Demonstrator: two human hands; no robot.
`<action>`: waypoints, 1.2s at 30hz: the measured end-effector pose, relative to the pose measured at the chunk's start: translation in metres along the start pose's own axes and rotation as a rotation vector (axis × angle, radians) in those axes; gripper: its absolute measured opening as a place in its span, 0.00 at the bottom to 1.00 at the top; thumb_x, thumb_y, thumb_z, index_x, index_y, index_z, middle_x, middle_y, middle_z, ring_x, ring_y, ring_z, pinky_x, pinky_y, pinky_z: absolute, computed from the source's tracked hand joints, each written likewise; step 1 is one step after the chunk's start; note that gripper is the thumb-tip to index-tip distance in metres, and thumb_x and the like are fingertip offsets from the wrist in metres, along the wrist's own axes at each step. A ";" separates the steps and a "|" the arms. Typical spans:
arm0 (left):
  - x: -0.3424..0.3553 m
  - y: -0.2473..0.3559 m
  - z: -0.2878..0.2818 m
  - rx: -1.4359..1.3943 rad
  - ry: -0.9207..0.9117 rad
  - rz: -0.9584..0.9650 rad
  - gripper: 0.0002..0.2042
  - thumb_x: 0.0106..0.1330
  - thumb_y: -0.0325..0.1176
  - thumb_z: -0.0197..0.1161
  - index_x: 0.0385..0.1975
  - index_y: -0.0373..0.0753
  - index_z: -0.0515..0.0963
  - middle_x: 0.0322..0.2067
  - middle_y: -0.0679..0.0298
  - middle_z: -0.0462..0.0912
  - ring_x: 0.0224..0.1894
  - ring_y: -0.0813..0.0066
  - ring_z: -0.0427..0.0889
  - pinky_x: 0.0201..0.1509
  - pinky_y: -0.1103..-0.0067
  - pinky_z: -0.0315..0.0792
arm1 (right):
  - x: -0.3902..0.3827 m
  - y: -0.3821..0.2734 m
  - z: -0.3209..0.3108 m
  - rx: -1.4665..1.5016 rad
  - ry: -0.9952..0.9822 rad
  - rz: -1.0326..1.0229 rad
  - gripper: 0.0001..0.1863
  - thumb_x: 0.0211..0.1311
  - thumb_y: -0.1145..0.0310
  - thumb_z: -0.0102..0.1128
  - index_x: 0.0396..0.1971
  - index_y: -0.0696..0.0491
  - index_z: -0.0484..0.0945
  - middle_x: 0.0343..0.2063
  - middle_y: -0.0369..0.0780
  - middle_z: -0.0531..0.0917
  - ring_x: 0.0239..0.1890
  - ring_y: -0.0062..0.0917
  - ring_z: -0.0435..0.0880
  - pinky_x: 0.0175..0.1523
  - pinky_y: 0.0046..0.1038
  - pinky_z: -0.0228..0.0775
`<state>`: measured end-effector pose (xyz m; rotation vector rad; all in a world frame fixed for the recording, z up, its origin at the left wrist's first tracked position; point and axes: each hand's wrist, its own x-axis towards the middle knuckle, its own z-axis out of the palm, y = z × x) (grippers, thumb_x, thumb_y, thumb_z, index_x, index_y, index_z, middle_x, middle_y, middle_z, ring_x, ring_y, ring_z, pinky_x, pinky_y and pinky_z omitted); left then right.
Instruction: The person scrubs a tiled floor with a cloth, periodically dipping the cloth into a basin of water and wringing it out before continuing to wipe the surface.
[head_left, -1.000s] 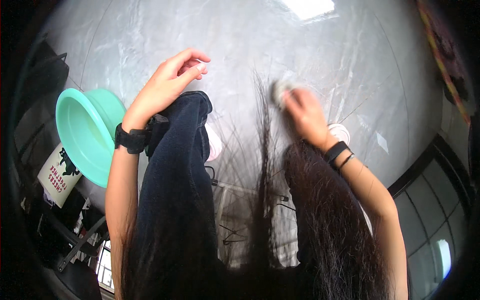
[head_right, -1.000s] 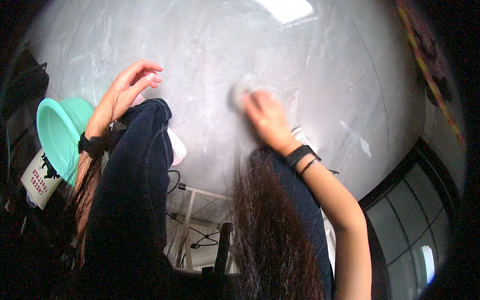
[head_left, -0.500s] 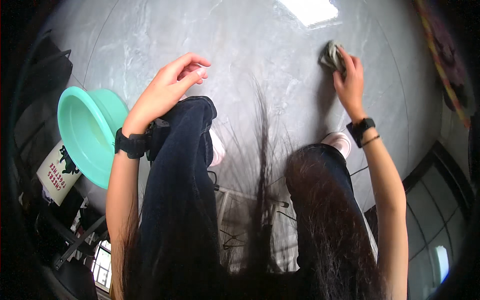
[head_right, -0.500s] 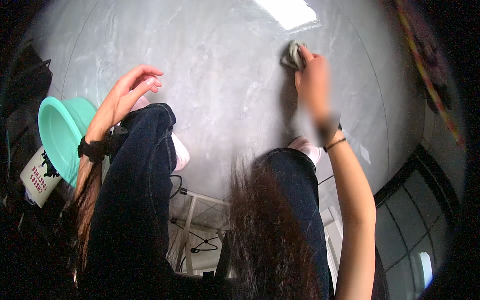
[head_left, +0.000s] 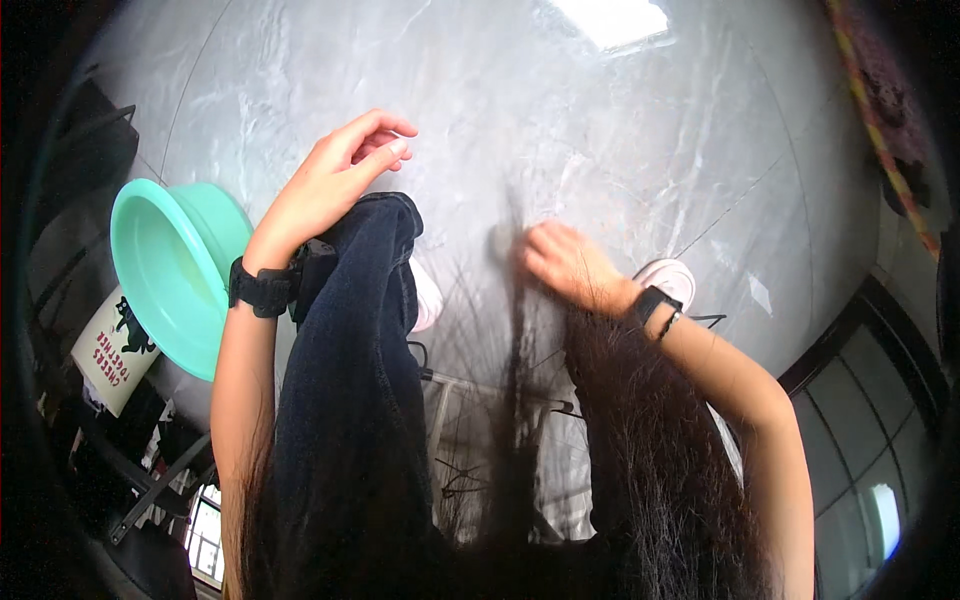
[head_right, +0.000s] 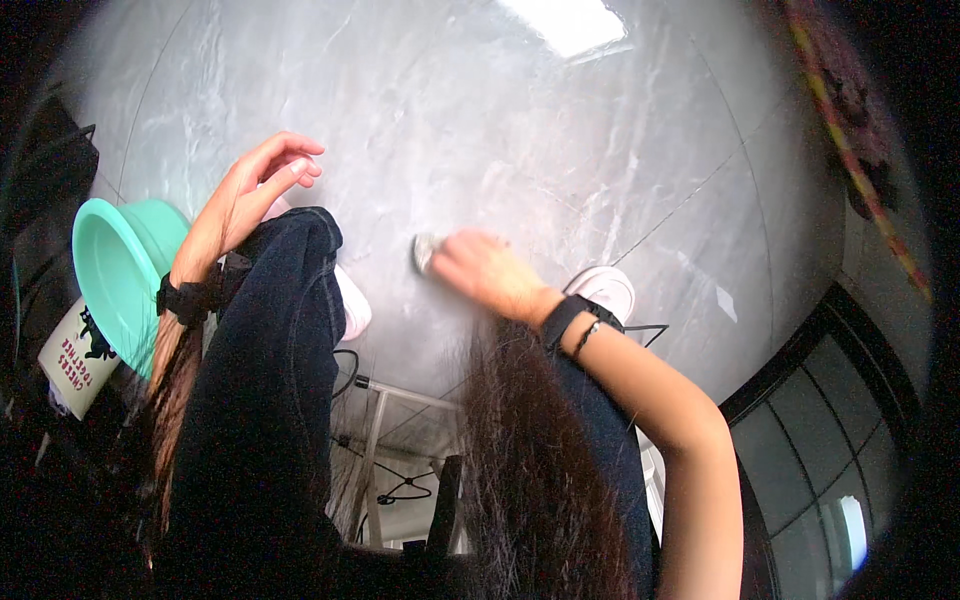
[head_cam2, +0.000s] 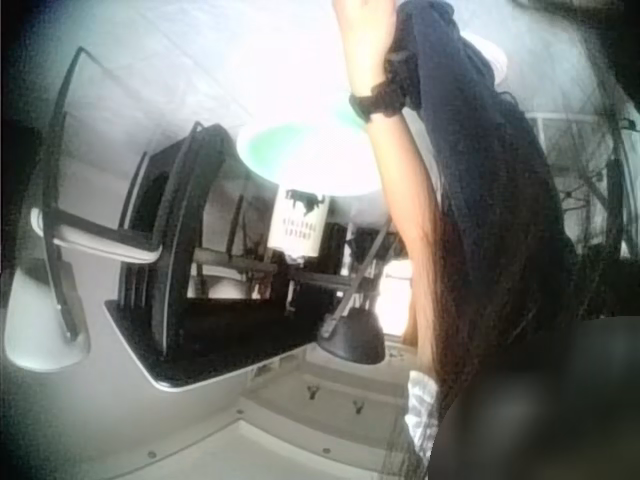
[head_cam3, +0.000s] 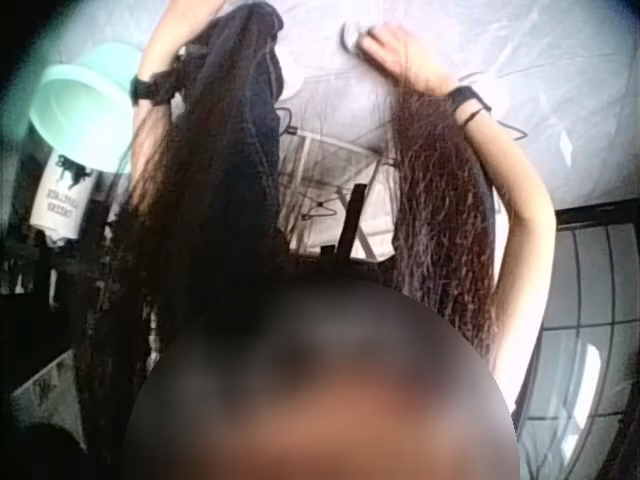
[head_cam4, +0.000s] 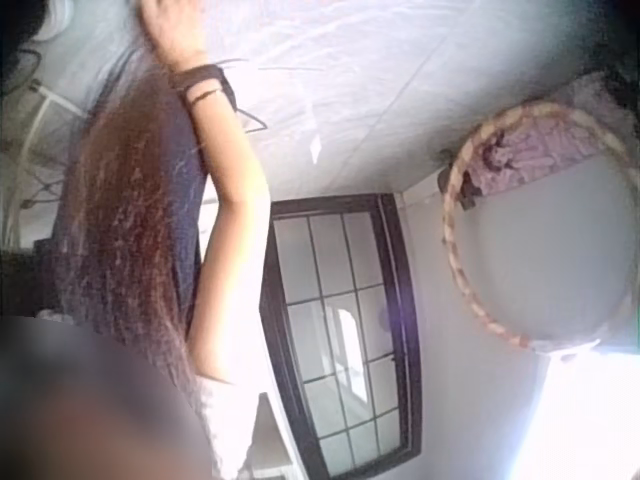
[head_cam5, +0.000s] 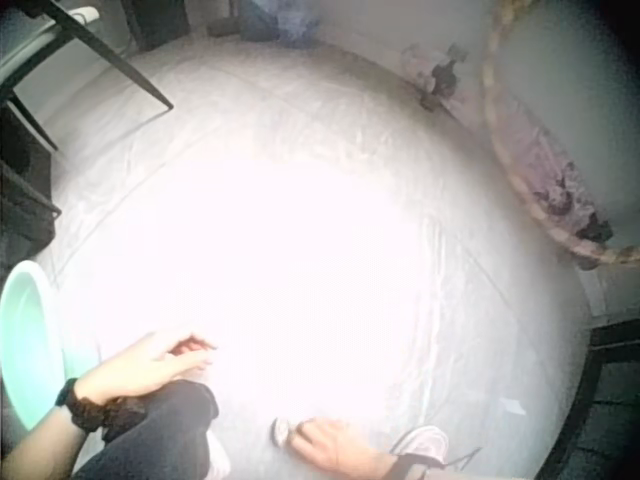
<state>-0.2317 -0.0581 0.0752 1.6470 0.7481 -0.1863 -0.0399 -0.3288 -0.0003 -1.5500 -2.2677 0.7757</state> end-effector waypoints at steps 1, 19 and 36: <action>0.000 0.000 -0.001 -0.002 -0.002 0.002 0.14 0.72 0.35 0.52 0.51 0.34 0.74 0.39 0.63 0.79 0.44 0.78 0.76 0.56 0.78 0.68 | 0.000 -0.006 0.000 0.058 -0.054 -0.011 0.16 0.52 0.74 0.56 0.43 0.53 0.70 0.37 0.42 0.75 0.41 0.37 0.77 0.47 0.35 0.73; -0.011 -0.010 -0.009 0.003 0.063 -0.018 0.13 0.70 0.38 0.52 0.49 0.42 0.76 0.31 0.70 0.80 0.37 0.86 0.76 0.32 0.86 0.66 | -0.115 0.140 -0.061 -0.564 0.332 1.031 0.21 0.45 0.83 0.53 0.43 0.55 0.70 0.41 0.48 0.74 0.44 0.45 0.72 0.48 0.43 0.68; -0.009 -0.008 -0.013 0.027 0.035 -0.016 0.14 0.72 0.36 0.51 0.50 0.37 0.74 0.37 0.64 0.80 0.45 0.77 0.78 0.52 0.80 0.69 | -0.104 0.073 -0.075 0.040 0.454 0.776 0.24 0.47 0.80 0.58 0.49 0.57 0.73 0.43 0.48 0.74 0.43 0.44 0.76 0.47 0.37 0.71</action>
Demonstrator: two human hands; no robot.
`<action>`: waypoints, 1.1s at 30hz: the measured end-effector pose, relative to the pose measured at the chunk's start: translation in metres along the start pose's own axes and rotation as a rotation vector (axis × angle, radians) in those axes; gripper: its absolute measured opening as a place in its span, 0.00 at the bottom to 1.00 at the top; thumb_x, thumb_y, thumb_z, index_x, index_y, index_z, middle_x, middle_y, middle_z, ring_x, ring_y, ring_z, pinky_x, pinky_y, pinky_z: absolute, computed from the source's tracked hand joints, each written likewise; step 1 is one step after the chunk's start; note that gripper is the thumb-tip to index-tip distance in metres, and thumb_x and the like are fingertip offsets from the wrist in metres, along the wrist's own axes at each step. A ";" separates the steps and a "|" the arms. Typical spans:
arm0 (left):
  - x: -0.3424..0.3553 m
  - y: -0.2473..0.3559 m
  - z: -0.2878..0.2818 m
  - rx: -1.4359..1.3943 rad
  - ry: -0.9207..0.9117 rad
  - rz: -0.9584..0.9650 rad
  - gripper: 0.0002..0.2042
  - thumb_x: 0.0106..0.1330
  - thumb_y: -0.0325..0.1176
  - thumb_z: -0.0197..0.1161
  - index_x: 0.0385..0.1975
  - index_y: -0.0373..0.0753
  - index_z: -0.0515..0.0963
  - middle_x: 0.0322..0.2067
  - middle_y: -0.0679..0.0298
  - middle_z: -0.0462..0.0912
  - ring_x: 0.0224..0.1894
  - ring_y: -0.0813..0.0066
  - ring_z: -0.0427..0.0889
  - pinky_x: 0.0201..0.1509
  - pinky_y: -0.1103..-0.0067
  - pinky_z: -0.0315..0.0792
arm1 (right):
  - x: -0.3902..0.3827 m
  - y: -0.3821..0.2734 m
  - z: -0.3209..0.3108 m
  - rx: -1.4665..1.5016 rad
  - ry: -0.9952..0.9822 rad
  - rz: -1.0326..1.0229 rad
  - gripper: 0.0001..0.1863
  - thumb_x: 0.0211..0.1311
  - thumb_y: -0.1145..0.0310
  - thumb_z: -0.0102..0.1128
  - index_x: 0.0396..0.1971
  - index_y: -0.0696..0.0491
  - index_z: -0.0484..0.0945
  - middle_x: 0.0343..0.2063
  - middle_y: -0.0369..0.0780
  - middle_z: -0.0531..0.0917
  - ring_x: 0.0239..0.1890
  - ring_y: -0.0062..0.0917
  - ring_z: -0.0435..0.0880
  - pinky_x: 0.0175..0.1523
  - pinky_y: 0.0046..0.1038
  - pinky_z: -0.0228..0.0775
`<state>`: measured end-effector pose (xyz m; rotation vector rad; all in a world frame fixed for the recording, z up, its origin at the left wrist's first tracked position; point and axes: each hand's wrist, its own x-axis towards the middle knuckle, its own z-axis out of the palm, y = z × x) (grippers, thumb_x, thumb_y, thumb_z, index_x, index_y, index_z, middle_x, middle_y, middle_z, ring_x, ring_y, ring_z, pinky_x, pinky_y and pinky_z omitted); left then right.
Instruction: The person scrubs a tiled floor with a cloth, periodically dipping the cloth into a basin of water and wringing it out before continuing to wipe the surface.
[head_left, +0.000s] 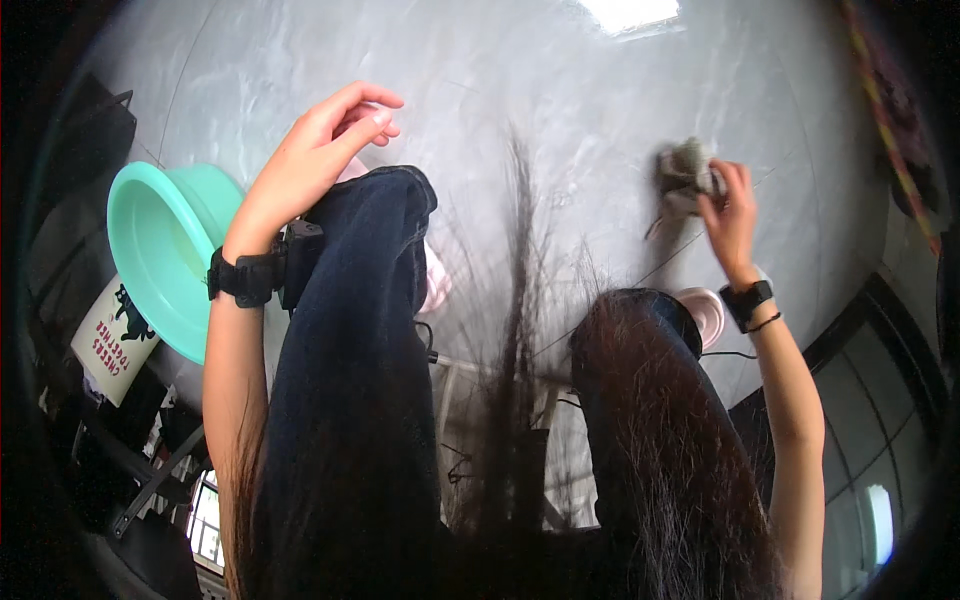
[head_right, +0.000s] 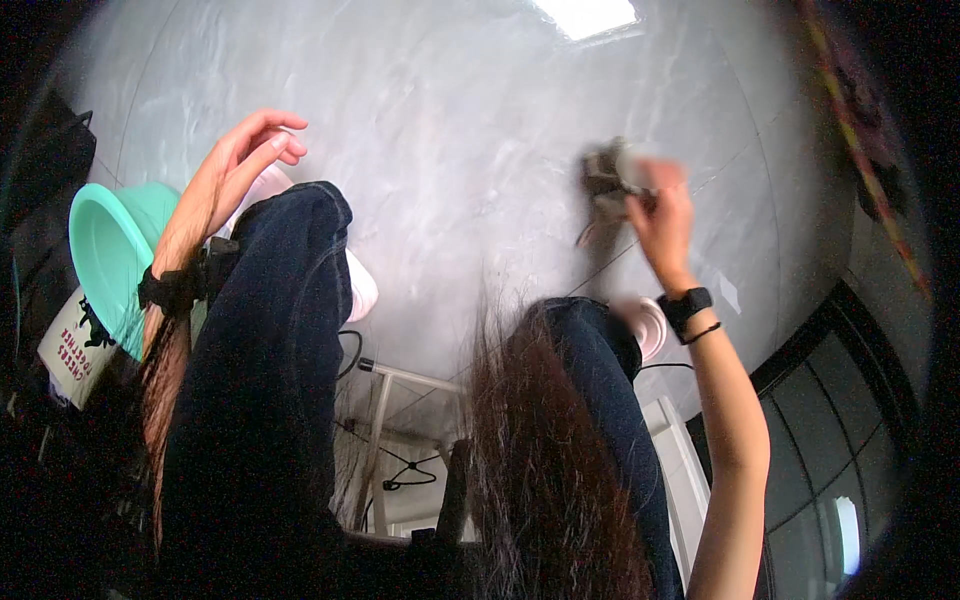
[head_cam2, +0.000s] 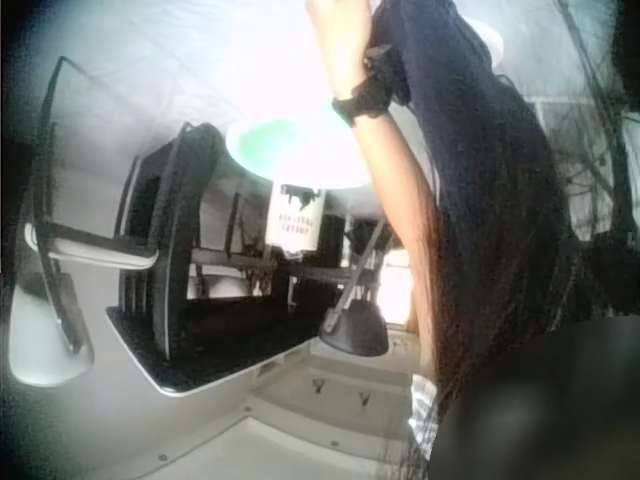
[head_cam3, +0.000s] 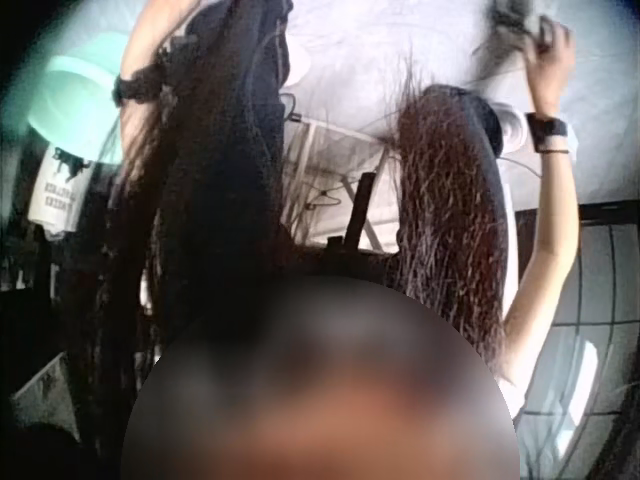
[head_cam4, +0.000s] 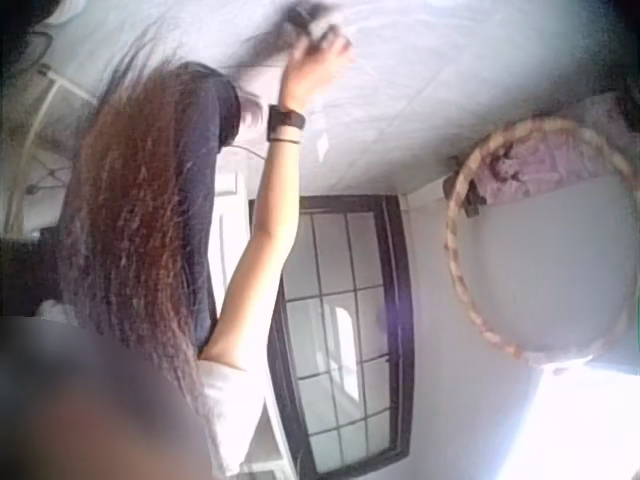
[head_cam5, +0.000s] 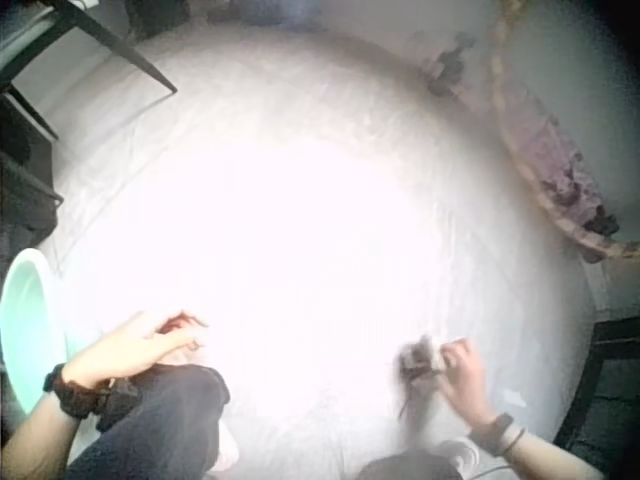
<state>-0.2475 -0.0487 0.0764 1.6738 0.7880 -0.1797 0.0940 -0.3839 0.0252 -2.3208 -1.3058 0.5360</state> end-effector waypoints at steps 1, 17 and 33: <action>-0.001 -0.001 0.000 0.021 -0.017 0.022 0.15 0.74 0.37 0.50 0.52 0.35 0.73 0.38 0.63 0.80 0.45 0.76 0.77 0.56 0.77 0.68 | -0.003 0.010 -0.004 -0.106 -0.006 0.038 0.24 0.49 0.80 0.57 0.51 0.57 0.72 0.43 0.47 0.74 0.44 0.44 0.76 0.48 0.37 0.71; -0.001 -0.009 -0.003 -0.003 0.012 0.068 0.16 0.71 0.42 0.53 0.49 0.39 0.76 0.38 0.65 0.81 0.44 0.77 0.79 0.46 0.80 0.72 | -0.081 -0.076 0.073 -0.322 -0.614 -0.573 0.29 0.52 0.77 0.52 0.58 0.66 0.65 0.50 0.48 0.70 0.50 0.39 0.76 0.43 0.28 0.81; -0.014 0.002 0.002 0.097 -0.034 0.030 0.15 0.74 0.40 0.49 0.52 0.38 0.74 0.39 0.64 0.81 0.44 0.78 0.77 0.57 0.78 0.68 | -0.004 -0.089 0.047 0.053 -0.294 -0.294 0.34 0.40 0.85 0.54 0.55 0.50 0.73 0.46 0.47 0.74 0.47 0.43 0.76 0.52 0.36 0.71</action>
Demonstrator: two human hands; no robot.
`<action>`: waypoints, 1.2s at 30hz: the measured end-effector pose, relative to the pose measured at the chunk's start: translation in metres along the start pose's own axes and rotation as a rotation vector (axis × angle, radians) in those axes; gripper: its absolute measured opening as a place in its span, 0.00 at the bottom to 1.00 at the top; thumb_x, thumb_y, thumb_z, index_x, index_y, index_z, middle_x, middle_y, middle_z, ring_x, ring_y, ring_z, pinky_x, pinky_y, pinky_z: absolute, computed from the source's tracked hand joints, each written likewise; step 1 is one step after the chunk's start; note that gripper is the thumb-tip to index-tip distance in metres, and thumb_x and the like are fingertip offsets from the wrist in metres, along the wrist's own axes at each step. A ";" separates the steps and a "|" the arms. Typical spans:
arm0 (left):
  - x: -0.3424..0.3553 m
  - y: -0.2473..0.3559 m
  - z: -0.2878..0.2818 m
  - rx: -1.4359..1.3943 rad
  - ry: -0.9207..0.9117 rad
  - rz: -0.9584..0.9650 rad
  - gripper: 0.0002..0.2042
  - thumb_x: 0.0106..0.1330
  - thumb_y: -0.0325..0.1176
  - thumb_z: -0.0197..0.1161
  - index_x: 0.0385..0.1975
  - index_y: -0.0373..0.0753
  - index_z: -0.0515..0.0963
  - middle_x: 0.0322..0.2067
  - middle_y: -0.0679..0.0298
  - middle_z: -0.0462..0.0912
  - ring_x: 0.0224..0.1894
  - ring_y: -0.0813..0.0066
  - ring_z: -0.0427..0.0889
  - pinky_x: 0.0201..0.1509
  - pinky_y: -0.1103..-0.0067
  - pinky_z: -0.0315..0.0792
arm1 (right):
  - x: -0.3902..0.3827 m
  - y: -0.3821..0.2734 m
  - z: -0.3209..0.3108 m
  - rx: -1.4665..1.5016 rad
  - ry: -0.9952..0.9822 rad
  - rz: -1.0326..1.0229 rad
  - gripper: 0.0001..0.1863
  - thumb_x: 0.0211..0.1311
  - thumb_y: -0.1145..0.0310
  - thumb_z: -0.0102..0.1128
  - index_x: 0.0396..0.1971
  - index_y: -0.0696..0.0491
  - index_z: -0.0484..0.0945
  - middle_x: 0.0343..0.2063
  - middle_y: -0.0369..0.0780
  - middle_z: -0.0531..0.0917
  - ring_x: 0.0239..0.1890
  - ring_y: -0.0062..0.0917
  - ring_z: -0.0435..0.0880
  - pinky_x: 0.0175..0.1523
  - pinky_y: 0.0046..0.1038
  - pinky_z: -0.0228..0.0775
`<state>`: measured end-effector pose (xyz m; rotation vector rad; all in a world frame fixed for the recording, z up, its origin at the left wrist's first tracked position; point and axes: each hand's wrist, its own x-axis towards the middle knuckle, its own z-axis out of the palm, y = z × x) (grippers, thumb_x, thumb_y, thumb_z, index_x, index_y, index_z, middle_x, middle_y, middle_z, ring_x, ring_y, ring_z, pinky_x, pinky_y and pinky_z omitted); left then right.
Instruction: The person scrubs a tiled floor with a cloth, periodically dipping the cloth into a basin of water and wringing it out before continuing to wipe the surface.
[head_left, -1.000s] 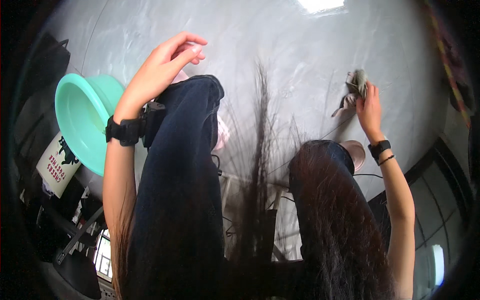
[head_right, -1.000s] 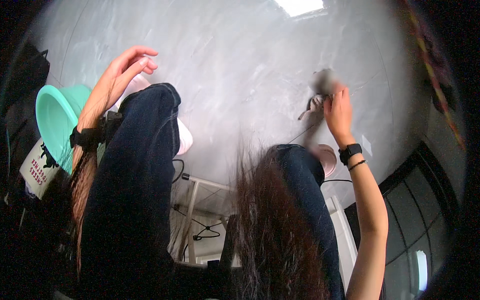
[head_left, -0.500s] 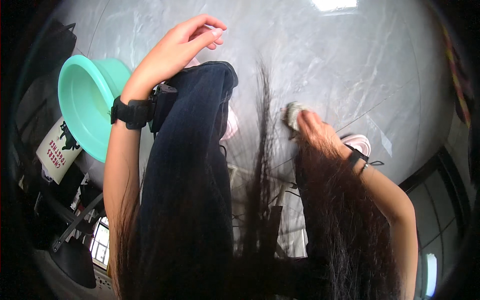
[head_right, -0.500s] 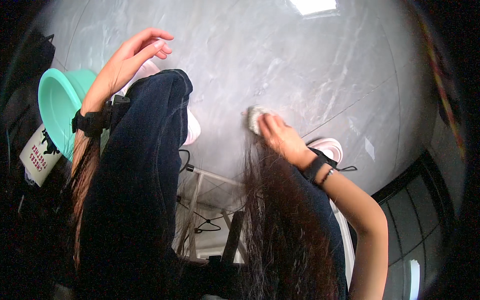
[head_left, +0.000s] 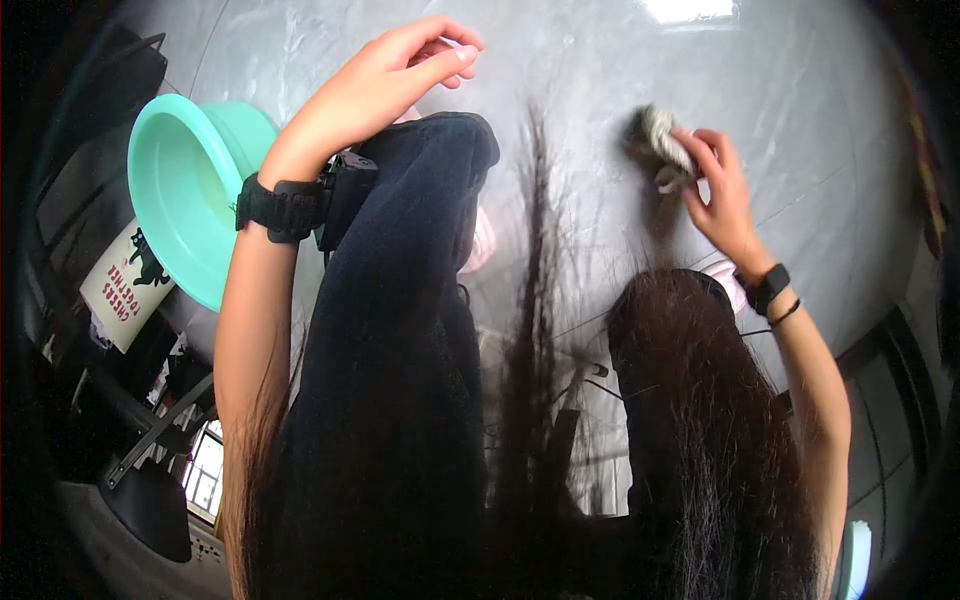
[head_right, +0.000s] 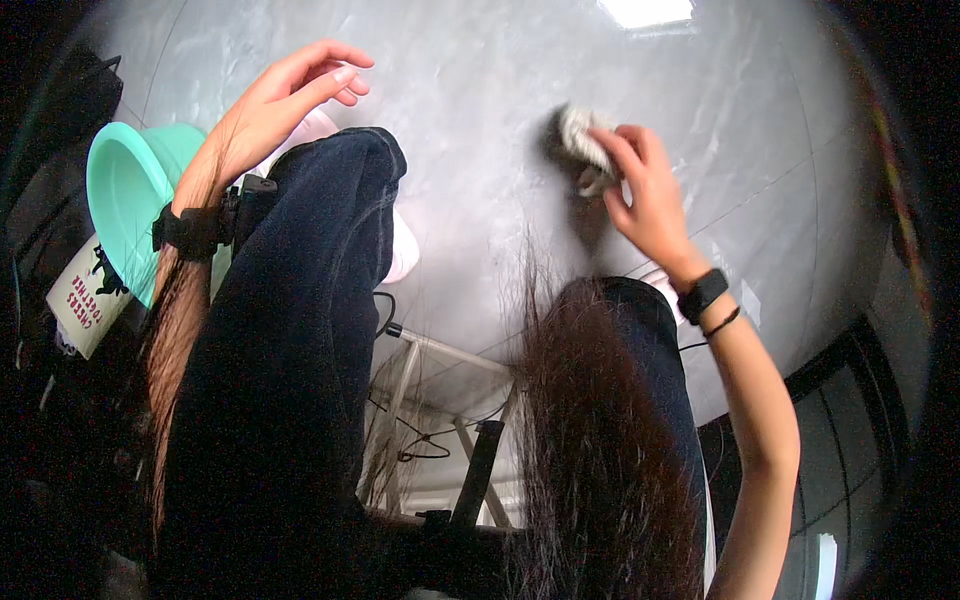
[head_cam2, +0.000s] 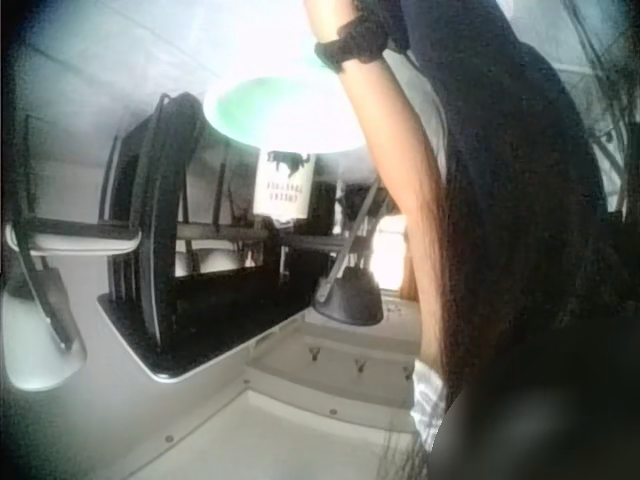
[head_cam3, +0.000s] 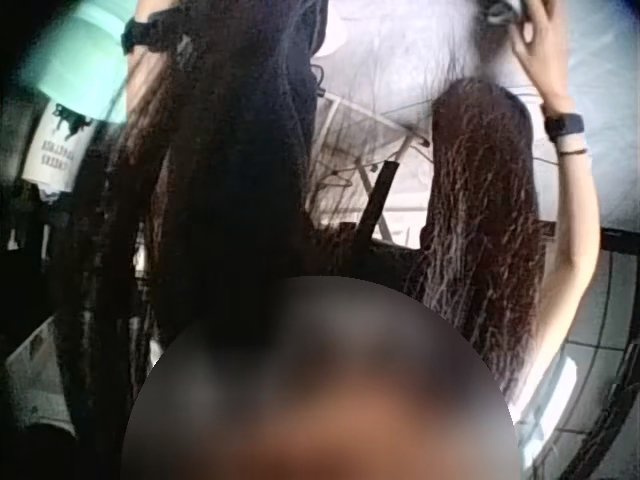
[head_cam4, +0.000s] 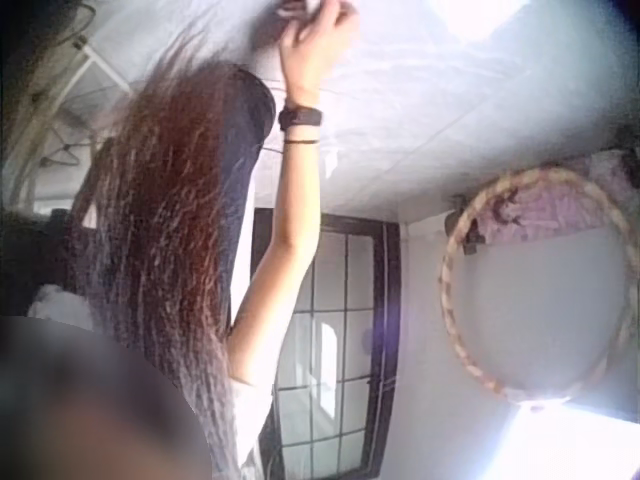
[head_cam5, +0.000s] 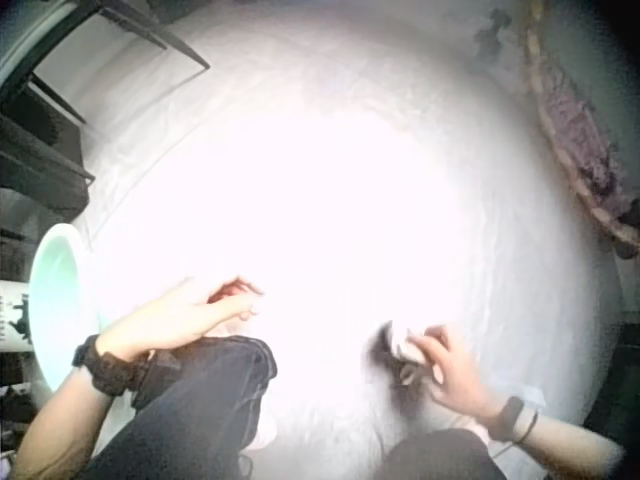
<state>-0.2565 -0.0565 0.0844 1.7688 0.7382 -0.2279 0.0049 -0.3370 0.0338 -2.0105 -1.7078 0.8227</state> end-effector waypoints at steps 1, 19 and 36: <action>0.002 0.000 -0.001 0.008 0.013 -0.001 0.16 0.74 0.40 0.49 0.52 0.39 0.74 0.40 0.64 0.81 0.44 0.77 0.77 0.57 0.78 0.68 | 0.009 0.004 -0.004 -0.062 0.012 -0.042 0.35 0.40 0.85 0.53 0.56 0.51 0.72 0.47 0.47 0.74 0.48 0.44 0.75 0.53 0.35 0.71; 0.009 -0.005 0.002 -0.020 -0.012 0.043 0.16 0.73 0.39 0.49 0.53 0.38 0.73 0.42 0.61 0.81 0.45 0.77 0.78 0.57 0.77 0.68 | -0.035 -0.041 0.121 0.353 -0.410 -0.605 0.16 0.46 0.68 0.60 0.40 0.47 0.77 0.42 0.39 0.73 0.51 0.30 0.72 0.53 0.30 0.70; 0.005 -0.023 -0.006 -0.028 -0.023 0.081 0.16 0.74 0.40 0.48 0.54 0.39 0.73 0.42 0.61 0.80 0.46 0.75 0.78 0.57 0.76 0.69 | -0.101 -0.016 0.054 -0.099 -0.582 0.120 0.30 0.52 0.73 0.55 0.57 0.63 0.60 0.45 0.51 0.70 0.47 0.48 0.74 0.44 0.41 0.75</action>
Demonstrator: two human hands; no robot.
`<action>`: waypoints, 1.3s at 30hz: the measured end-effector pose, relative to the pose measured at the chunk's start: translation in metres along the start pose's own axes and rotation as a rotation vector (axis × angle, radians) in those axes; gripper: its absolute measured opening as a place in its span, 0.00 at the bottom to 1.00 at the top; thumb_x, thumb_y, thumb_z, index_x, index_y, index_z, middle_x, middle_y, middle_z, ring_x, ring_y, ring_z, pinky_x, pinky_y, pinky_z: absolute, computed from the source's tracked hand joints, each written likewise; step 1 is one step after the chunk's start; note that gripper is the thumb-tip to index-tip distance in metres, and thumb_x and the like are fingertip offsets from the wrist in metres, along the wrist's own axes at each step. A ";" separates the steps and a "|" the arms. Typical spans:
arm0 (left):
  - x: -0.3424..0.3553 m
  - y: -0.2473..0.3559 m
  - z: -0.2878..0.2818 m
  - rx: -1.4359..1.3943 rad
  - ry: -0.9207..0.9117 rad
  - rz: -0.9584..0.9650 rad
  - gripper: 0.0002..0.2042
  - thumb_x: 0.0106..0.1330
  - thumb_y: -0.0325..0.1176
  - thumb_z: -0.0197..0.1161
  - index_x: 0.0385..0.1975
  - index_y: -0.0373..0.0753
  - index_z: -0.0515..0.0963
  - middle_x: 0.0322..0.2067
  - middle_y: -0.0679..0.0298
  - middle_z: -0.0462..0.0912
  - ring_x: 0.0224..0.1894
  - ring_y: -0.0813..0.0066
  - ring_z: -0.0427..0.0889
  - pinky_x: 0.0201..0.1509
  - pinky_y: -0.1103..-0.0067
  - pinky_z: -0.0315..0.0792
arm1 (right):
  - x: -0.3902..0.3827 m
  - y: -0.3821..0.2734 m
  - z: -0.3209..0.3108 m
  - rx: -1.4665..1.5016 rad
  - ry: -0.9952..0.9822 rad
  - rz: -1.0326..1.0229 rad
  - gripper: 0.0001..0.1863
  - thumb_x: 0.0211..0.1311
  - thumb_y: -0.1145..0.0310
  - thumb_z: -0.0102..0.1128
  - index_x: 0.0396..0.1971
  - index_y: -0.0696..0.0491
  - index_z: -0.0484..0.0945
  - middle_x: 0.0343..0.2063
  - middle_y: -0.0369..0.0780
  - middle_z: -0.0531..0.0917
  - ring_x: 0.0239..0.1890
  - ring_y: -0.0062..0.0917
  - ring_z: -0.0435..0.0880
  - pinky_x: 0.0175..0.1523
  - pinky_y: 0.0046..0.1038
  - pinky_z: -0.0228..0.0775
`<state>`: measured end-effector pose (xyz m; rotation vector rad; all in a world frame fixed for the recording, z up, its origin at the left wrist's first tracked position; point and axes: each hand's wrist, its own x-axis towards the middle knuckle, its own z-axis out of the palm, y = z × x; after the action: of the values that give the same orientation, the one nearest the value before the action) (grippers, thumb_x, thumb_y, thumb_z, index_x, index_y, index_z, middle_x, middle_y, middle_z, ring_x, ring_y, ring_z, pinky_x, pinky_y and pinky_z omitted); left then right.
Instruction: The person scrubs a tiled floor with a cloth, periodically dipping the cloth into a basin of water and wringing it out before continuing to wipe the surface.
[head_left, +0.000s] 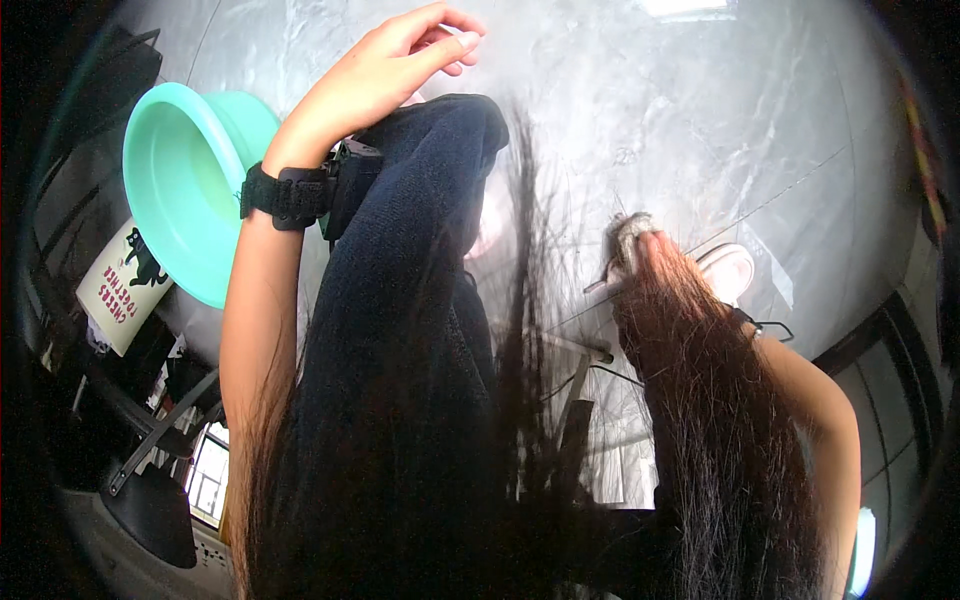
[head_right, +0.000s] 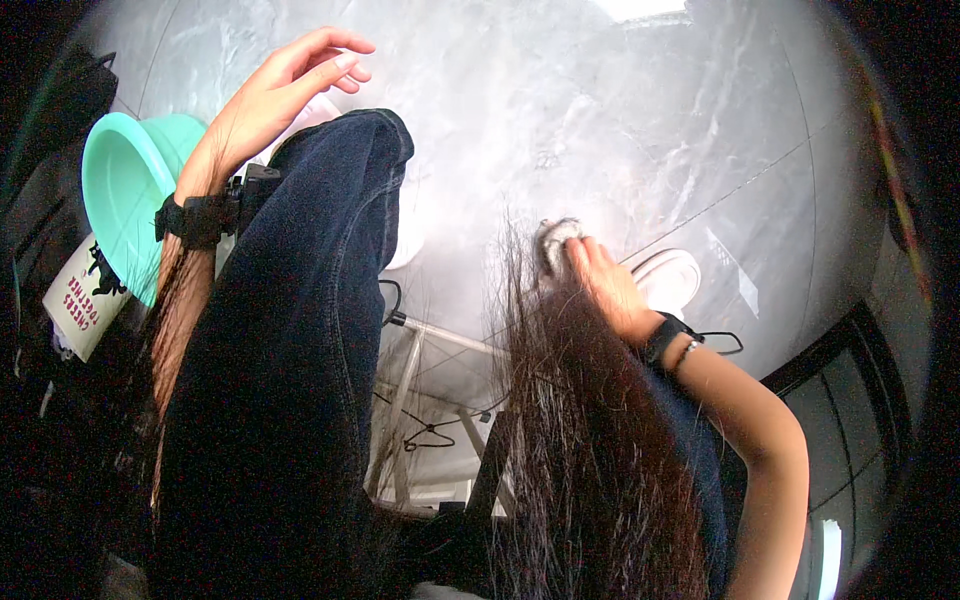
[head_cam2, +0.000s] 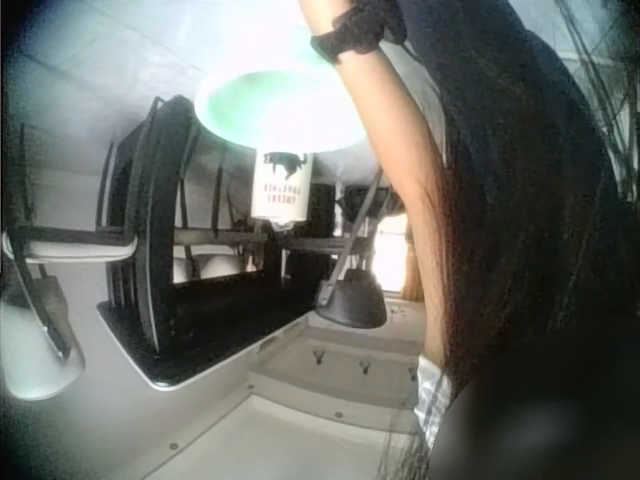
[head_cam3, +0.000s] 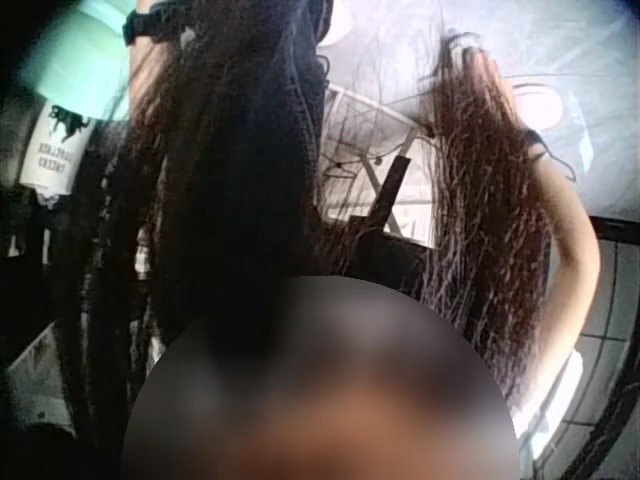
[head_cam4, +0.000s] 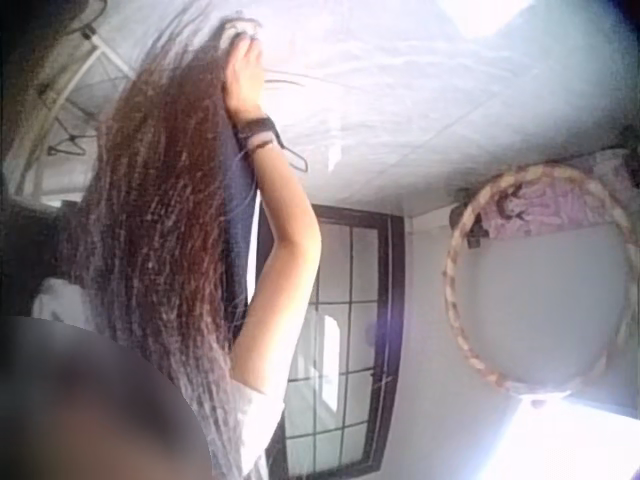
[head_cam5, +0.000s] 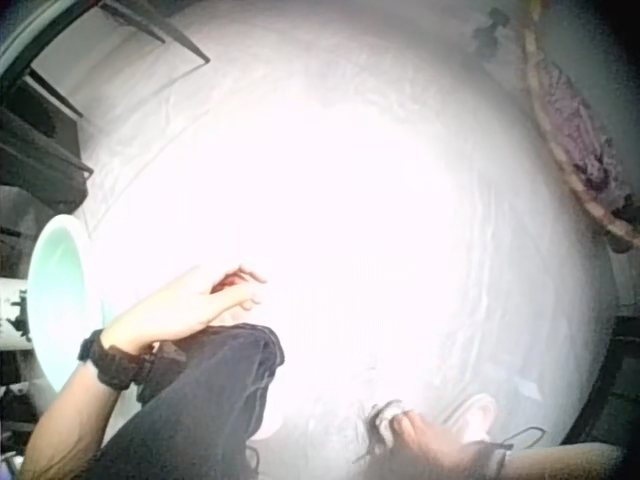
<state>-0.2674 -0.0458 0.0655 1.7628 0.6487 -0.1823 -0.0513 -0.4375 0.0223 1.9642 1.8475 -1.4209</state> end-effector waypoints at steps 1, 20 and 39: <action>-0.001 -0.001 0.001 0.002 -0.009 0.011 0.16 0.74 0.40 0.48 0.54 0.39 0.73 0.42 0.61 0.80 0.46 0.75 0.78 0.57 0.76 0.69 | 0.004 -0.011 0.001 0.024 -0.061 -0.006 0.31 0.53 0.71 0.56 0.57 0.64 0.60 0.45 0.51 0.70 0.47 0.47 0.75 0.43 0.41 0.76; 0.004 0.011 0.010 0.005 -0.017 0.001 0.16 0.74 0.39 0.49 0.54 0.39 0.73 0.41 0.61 0.81 0.45 0.76 0.78 0.57 0.77 0.69 | 0.066 -0.071 0.075 -0.378 0.437 -0.774 0.17 0.50 0.64 0.61 0.42 0.52 0.76 0.33 0.40 0.75 0.32 0.26 0.74 0.35 0.24 0.72; -0.006 0.017 0.007 0.004 0.007 0.008 0.16 0.72 0.40 0.51 0.53 0.39 0.73 0.42 0.63 0.80 0.46 0.78 0.78 0.53 0.78 0.71 | 0.066 -0.008 -0.089 1.417 0.028 0.330 0.16 0.56 0.74 0.51 0.45 0.56 0.77 0.33 0.33 0.83 0.32 0.18 0.80 0.40 0.20 0.73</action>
<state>-0.2620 -0.0565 0.0804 1.7697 0.6470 -0.1723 -0.0202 -0.3309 0.0327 2.4342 0.2154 -2.8994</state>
